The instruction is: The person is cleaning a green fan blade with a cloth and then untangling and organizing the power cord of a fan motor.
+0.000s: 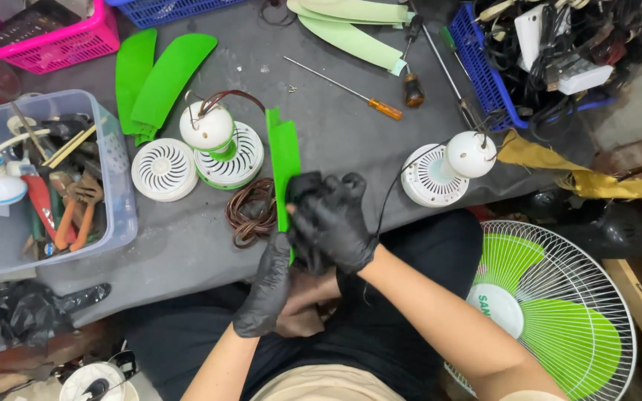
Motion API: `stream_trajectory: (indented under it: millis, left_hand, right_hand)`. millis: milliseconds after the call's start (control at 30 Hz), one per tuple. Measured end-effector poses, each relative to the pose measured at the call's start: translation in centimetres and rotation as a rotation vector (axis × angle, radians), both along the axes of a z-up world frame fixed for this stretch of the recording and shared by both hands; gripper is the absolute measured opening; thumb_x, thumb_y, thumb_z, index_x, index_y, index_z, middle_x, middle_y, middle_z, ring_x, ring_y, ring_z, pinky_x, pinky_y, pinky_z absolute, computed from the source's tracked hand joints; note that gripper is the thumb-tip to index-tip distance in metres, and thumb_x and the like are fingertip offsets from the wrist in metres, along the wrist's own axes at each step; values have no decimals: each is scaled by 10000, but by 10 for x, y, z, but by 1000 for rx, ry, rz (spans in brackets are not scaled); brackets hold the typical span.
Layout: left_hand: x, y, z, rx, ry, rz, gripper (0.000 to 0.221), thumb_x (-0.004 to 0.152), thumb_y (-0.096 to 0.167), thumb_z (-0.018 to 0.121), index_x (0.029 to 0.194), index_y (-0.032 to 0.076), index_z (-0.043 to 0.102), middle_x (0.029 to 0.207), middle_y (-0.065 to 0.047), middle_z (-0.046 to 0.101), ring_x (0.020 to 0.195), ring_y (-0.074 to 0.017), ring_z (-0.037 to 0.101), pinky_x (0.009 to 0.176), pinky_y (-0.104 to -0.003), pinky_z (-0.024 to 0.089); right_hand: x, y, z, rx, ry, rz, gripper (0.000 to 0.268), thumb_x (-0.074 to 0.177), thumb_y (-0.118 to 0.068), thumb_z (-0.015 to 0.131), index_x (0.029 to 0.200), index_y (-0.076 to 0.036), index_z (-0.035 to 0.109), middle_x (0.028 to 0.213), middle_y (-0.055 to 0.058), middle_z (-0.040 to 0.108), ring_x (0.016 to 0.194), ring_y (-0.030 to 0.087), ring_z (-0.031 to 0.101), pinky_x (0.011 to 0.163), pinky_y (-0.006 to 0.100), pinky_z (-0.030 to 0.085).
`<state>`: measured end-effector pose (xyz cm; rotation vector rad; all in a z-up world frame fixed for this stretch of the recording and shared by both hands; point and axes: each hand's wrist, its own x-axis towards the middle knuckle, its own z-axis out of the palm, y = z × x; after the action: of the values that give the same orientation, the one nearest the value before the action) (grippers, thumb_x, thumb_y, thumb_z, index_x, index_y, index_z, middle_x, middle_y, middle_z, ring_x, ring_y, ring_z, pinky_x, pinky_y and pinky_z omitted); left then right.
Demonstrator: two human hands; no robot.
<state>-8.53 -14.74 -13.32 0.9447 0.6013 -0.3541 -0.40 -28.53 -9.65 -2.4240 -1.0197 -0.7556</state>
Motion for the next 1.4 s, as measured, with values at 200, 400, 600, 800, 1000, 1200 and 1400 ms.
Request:
stream_trajectory:
  millis: [200, 400, 600, 800, 1000, 1200, 1400]
  left_hand:
    - [-21, 15, 13, 321, -215, -147, 608, 935, 449, 384, 1415, 91, 491, 1451, -62, 544, 1354, -147, 477, 1137, -302, 360]
    - [-31, 26, 41, 337, -170, 30, 482, 947, 436, 391, 1124, 40, 602, 971, -119, 633, 787, -171, 529, 720, -314, 452]
    - [-29, 32, 13, 351, -15, -449, 787, 843, 617, 335, 1524, 222, 317, 1622, 45, 280, 1501, -116, 228, 1225, -307, 185]
    - [14, -51, -94, 330, -148, -381, 528, 947, 419, 420, 1392, 147, 503, 1308, -66, 587, 1149, -174, 556, 952, -309, 472]
    - [-36, 30, 57, 248, -52, -310, 424, 938, 417, 494, 1135, 86, 672, 949, -79, 679, 785, -158, 597, 701, -302, 516]
    - [-39, 22, 56, 121, -34, -410, 518, 926, 464, 465, 1090, 29, 694, 946, -128, 722, 677, -148, 567, 604, -251, 489]
    - [-43, 47, 32, 23, -346, -656, 564, 945, 533, 408, 1016, 19, 631, 862, -100, 663, 614, -132, 543, 585, -249, 448]
  right_hand:
    - [-8, 9, 15, 98, 174, -141, 581, 970, -410, 554, 1401, -30, 473, 866, 45, 620, 783, 247, 579, 887, 421, 300]
    - [21, 3, 14, 41, -35, -57, 363, 945, -272, 585, 1288, -153, 586, 986, 66, 585, 905, 272, 569, 899, 479, 314]
    - [22, 8, 23, 71, 14, -267, 442, 971, -350, 567, 1351, -125, 579, 823, 88, 549, 813, 308, 521, 824, 454, 318]
    - [42, -5, 32, 219, 82, 106, 107, 933, -190, 628, 907, -86, 621, 808, 107, 563, 787, 327, 524, 800, 486, 343]
    - [82, -32, 10, 948, 802, -147, 193, 1008, -286, 581, 866, -155, 576, 835, -81, 514, 840, 53, 464, 767, 223, 415]
    - [58, -32, 28, 934, 1086, 68, 495, 961, -444, 483, 1315, -112, 582, 1217, 2, 622, 1131, 108, 548, 1005, 287, 461]
    - [40, -29, 50, 771, 1300, 405, 189, 969, -207, 590, 1036, -30, 583, 559, -31, 448, 467, 40, 355, 458, 214, 366]
